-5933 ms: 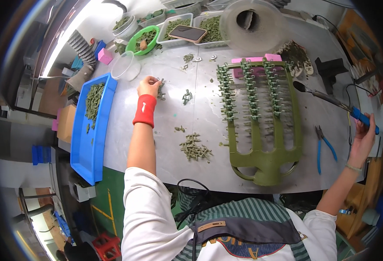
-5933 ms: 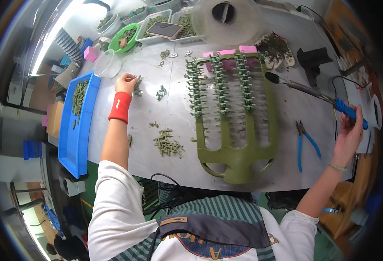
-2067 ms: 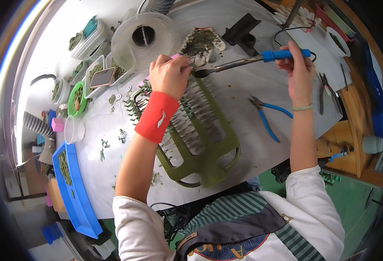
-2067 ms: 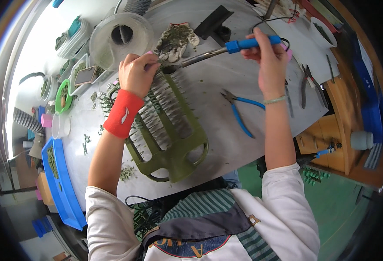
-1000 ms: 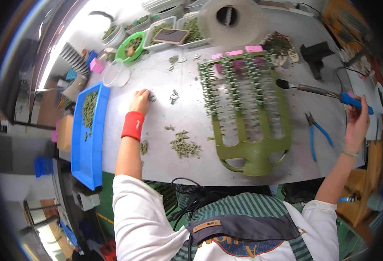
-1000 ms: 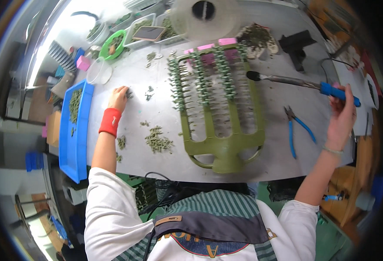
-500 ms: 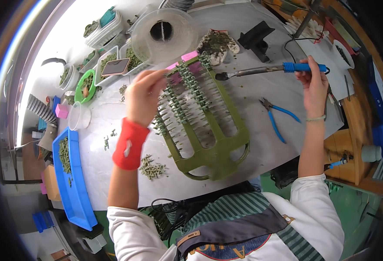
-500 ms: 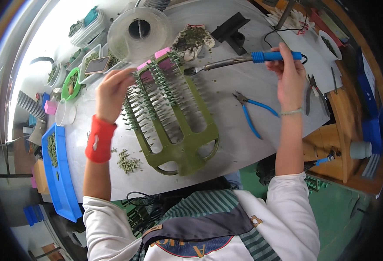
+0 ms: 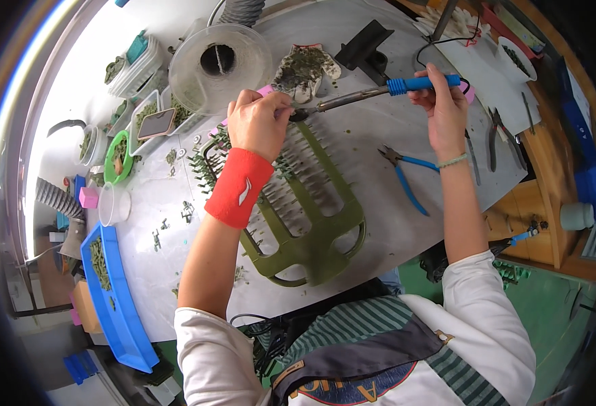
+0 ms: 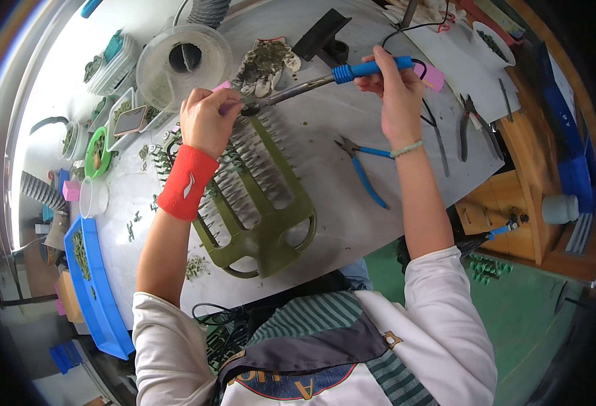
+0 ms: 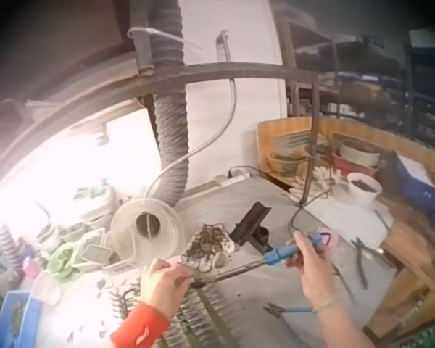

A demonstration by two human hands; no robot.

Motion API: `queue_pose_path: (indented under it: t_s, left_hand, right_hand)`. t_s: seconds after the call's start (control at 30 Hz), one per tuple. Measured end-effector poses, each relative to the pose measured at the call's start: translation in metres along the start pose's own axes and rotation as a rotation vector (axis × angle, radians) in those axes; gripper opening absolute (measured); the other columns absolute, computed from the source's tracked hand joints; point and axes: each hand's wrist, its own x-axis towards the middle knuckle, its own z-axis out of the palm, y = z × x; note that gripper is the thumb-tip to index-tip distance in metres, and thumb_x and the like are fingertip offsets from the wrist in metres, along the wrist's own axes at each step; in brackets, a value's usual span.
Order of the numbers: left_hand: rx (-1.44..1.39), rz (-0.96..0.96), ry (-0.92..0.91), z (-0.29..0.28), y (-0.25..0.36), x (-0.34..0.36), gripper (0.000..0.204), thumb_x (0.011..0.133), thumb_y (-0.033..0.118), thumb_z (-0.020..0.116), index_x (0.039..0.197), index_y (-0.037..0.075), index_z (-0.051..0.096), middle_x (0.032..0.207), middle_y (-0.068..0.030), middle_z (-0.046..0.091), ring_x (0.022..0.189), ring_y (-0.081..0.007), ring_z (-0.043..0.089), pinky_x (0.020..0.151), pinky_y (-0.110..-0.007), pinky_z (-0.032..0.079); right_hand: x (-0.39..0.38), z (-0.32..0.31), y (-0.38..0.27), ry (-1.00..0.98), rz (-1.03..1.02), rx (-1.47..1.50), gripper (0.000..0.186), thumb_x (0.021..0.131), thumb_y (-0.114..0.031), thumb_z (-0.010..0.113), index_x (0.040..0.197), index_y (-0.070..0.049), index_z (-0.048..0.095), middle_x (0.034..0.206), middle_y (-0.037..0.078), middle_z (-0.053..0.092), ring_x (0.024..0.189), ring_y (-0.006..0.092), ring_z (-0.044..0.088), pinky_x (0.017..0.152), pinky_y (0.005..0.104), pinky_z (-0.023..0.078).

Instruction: The person solders small green artificial leaf clusters onto a green plastic branch structure using a soldering iron, then picks up the assembled structure and uses a small tool to further secure a component by hand.

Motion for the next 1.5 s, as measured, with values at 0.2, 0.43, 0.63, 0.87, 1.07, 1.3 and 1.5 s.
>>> queue_pose_path:
  t_s: [0.2,0.43,0.63,0.87,1.07,1.3,1.5]
  left_hand:
    - [0.055,0.022,-0.019,0.0,-0.001,0.002,0.011,0.07,0.016,0.072,0.08,0.014,0.068,0.071,0.0049,0.067,0.083,-0.0168,0.055,0.078,-0.033,0.039]
    - [0.079,0.022,-0.043,-0.002,0.001,0.003,0.011,0.07,0.016,0.071,0.081,0.015,0.068,0.072,0.0048,0.067,0.083,-0.0166,0.055,0.078,-0.034,0.038]
    - [0.098,0.024,-0.038,-0.002,0.0,0.004,0.012,0.07,0.018,0.072,0.081,0.016,0.069,0.072,0.0054,0.067,0.084,-0.0163,0.055,0.078,-0.034,0.038]
    - [0.098,0.024,-0.041,-0.002,0.001,0.004,0.012,0.07,0.017,0.072,0.081,0.015,0.069,0.072,0.0049,0.066,0.083,-0.017,0.055,0.078,-0.034,0.038]
    - [0.111,0.046,-0.051,0.003,0.003,0.004,0.013,0.069,0.017,0.072,0.082,0.015,0.068,0.073,0.0038,0.066,0.083,-0.0179,0.055,0.078,-0.034,0.038]
    - [0.211,0.059,-0.072,-0.009,-0.006,-0.004,0.014,0.074,0.021,0.07,0.086,0.015,0.068,0.078,0.0013,0.067,0.084,-0.0199,0.056,0.079,-0.037,0.04]
    - [-0.309,-0.256,0.163,-0.073,-0.072,-0.032,0.014,0.085,0.014,0.065,0.095,0.004,0.065,0.081,-0.0018,0.067,0.071,-0.008,0.058,0.067,-0.023,0.048]
  right_hand:
    - [0.002,0.002,0.007,0.006,0.015,0.002,0.028,0.085,-0.03,0.066,0.087,-0.002,0.064,0.074,0.006,0.065,0.061,0.0129,0.064,0.059,0.0246,0.052]
    - [0.003,0.002,0.009,0.004,0.035,0.016,0.028,0.085,-0.03,0.066,0.087,-0.002,0.064,0.071,0.005,0.065,0.06,0.0128,0.064,0.06,0.0247,0.052]
    - [0.004,0.0,0.006,0.006,0.032,0.03,0.028,0.085,-0.03,0.066,0.085,-0.002,0.064,0.069,0.005,0.064,0.06,0.0126,0.064,0.059,0.0243,0.052]
    - [0.003,0.001,0.006,0.01,0.031,0.024,0.028,0.084,-0.03,0.066,0.085,-0.002,0.064,0.07,0.006,0.065,0.059,0.0127,0.064,0.058,0.0242,0.052]
    - [-0.001,-0.002,-0.004,0.007,-0.041,-0.039,0.028,0.085,-0.03,0.066,0.084,-0.001,0.066,0.071,0.007,0.066,0.059,0.0132,0.064,0.058,0.0242,0.052]
    - [0.0,-0.008,-0.014,0.052,0.008,-0.062,0.024,0.085,-0.026,0.065,0.088,-0.002,0.068,0.08,0.008,0.068,0.06,0.0136,0.064,0.06,0.0258,0.051]
    - [-0.006,-0.022,-0.023,0.079,-0.023,-0.118,0.026,0.084,-0.026,0.067,0.09,0.0,0.065,0.076,0.005,0.063,0.063,0.0096,0.059,0.064,0.0202,0.05]
